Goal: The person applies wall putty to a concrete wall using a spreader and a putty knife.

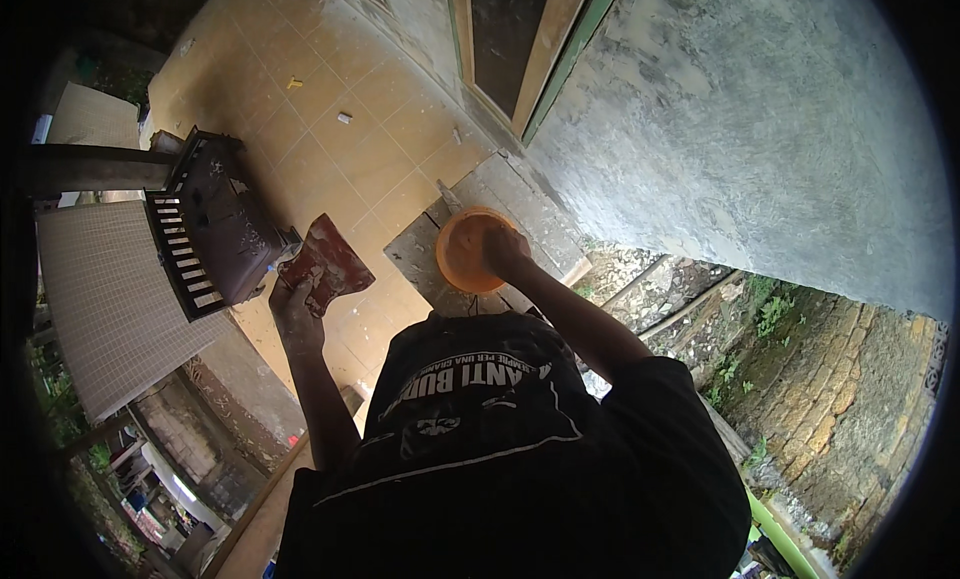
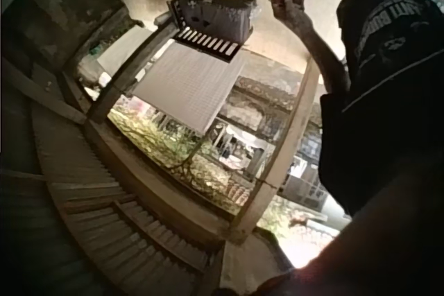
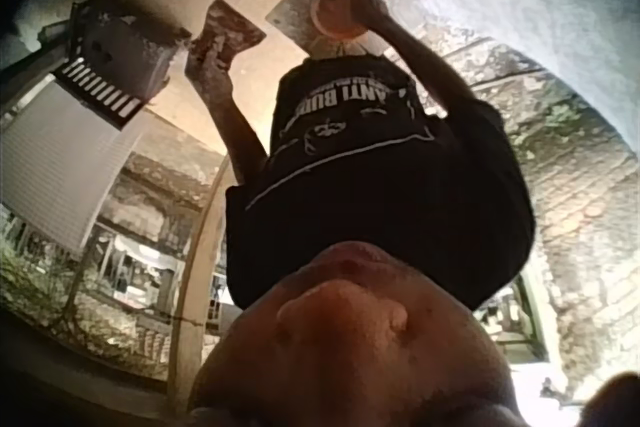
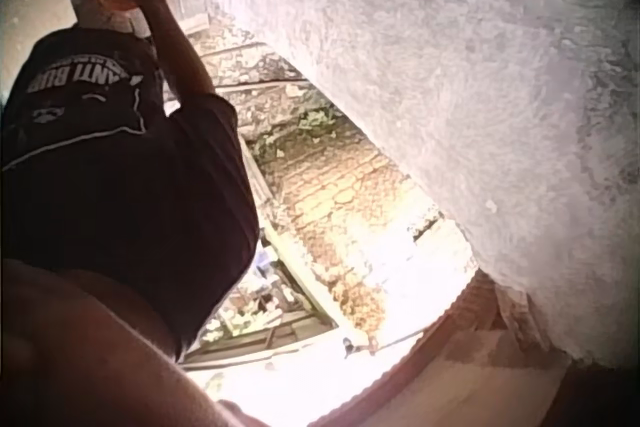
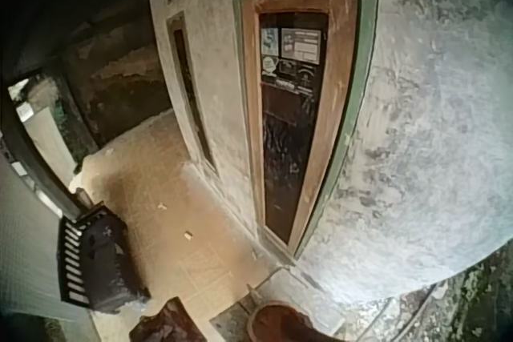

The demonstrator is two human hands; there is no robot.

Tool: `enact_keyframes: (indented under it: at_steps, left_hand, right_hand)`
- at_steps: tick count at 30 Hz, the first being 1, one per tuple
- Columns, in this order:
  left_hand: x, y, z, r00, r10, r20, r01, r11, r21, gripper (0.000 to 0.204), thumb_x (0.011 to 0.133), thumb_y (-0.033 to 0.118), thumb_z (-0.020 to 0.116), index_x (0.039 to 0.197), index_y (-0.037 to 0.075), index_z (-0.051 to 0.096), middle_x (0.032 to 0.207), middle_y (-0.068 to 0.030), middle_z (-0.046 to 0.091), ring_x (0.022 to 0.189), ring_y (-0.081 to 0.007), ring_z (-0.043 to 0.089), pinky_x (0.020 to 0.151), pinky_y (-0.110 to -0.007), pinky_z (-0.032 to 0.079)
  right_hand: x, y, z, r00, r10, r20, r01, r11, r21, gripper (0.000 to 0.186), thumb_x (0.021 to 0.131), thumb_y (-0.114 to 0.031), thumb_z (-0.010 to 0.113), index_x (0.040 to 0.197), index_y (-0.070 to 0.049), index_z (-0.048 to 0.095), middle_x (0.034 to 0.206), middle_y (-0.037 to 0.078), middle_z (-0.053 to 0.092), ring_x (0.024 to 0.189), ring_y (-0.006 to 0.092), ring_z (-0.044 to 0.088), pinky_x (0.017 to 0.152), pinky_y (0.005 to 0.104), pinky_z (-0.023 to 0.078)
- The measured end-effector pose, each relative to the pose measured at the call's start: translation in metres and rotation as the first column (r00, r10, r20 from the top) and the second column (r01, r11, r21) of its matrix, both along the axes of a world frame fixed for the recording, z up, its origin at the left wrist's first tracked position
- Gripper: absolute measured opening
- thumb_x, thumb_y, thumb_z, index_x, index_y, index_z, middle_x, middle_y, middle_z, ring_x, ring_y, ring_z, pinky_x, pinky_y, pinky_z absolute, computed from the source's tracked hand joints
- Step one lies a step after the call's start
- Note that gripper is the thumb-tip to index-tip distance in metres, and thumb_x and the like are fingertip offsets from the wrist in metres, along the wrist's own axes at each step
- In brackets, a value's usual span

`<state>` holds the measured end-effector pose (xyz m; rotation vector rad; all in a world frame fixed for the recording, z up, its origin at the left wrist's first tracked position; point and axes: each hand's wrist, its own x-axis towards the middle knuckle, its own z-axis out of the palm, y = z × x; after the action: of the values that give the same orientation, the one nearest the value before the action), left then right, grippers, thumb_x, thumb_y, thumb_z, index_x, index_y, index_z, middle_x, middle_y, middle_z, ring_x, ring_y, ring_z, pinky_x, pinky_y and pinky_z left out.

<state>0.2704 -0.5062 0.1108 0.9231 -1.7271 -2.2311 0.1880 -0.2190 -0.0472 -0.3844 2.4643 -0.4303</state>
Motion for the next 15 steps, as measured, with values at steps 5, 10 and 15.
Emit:
enact_keyframes:
  at_steps: [5,10,15]
  left_hand:
    - [0.001,0.001,0.0,1.0,-0.018,-0.01,0.018,1.0,0.007,0.027,0.075,-0.004,0.051,0.102,-0.008,0.057,0.098,-0.0138,0.061,0.087,-0.0195,0.062,0.077,-0.03,0.055]
    - [0.002,0.003,-0.002,0.999,-0.03,-0.024,0.03,1.0,-0.005,0.028,0.076,-0.002,0.051,0.102,-0.008,0.057,0.098,-0.0138,0.061,0.089,-0.0194,0.061,0.078,-0.03,0.054]
    - [0.004,-0.001,-0.001,1.0,-0.01,0.001,0.01,1.0,-0.027,0.031,0.076,-0.002,0.049,0.105,-0.008,0.056,0.099,-0.0138,0.061,0.089,-0.0193,0.06,0.078,-0.03,0.054]
  right_hand:
    - [0.014,-0.019,-0.069,0.885,-0.182,-0.429,0.01,0.928,-0.374,0.026,0.085,-0.022,0.056,0.087,0.002,0.067,0.083,0.021,0.066,0.085,0.0371,0.065,0.08,0.0454,0.051]
    - [0.009,0.012,-0.064,0.902,0.432,-0.005,-0.432,0.901,-0.04,0.027,0.084,-0.016,0.055,0.104,0.002,0.059,0.092,0.02,0.065,0.078,0.0365,0.065,0.077,0.045,0.052]
    - [0.005,-0.001,-0.046,0.982,-0.009,-0.187,-0.011,0.994,-0.105,0.021,0.084,-0.017,0.055,0.094,0.0,0.064,0.081,0.019,0.065,0.075,0.0341,0.066,0.066,0.0448,0.054]
